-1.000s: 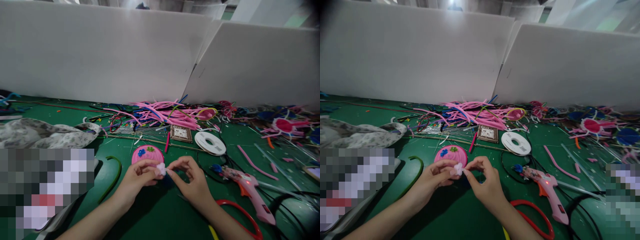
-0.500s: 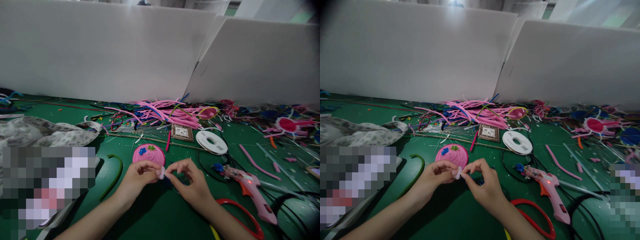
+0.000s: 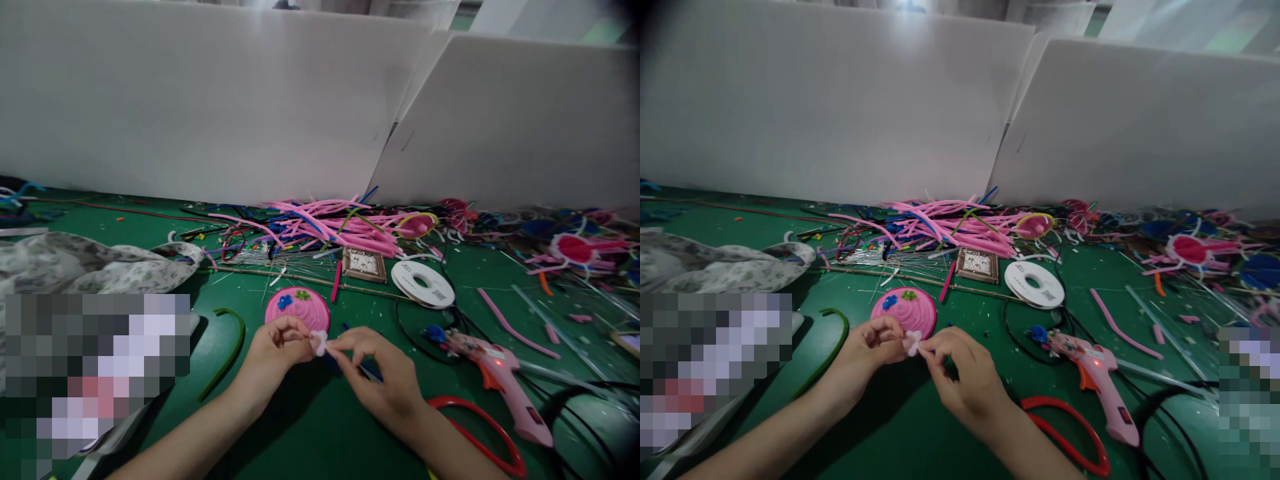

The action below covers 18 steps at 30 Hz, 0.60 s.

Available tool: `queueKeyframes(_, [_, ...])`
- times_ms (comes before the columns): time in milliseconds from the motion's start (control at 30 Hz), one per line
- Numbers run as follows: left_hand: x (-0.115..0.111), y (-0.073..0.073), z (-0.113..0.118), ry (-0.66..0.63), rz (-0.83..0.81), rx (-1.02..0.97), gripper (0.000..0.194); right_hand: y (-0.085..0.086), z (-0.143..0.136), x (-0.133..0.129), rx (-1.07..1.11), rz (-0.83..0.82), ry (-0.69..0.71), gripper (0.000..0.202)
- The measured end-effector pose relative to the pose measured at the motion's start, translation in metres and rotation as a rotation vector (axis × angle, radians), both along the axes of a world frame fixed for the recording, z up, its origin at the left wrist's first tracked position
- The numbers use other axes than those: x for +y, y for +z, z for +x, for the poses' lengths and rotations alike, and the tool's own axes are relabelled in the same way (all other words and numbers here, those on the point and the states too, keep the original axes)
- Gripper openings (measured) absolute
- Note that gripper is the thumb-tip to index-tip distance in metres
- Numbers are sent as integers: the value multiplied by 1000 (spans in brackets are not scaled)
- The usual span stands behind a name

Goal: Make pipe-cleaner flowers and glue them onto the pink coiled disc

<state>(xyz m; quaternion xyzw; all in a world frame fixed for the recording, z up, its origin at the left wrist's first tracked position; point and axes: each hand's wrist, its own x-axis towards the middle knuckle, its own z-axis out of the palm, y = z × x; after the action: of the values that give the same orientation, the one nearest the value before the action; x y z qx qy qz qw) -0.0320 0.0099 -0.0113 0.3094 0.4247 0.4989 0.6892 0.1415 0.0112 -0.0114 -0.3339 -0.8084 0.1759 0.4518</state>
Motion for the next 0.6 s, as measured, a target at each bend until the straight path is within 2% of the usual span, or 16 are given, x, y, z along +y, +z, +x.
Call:
queueKeyframes(100, [2,-2,0,5,4,-55,35,1,2,0,-40,59,52,27])
queueKeyframes(200, [2,-1,1,-26,-2,-54,40,3,3,0,-37,35,43,28])
queueKeyframes(433, [0,2,-1,-73,-5,-31,42,2,2,1,-27,34,57,30])
queueKeyframes(600, [1,2,-1,-90,-63,-11,32,5,3,1,-11,56,-20,31])
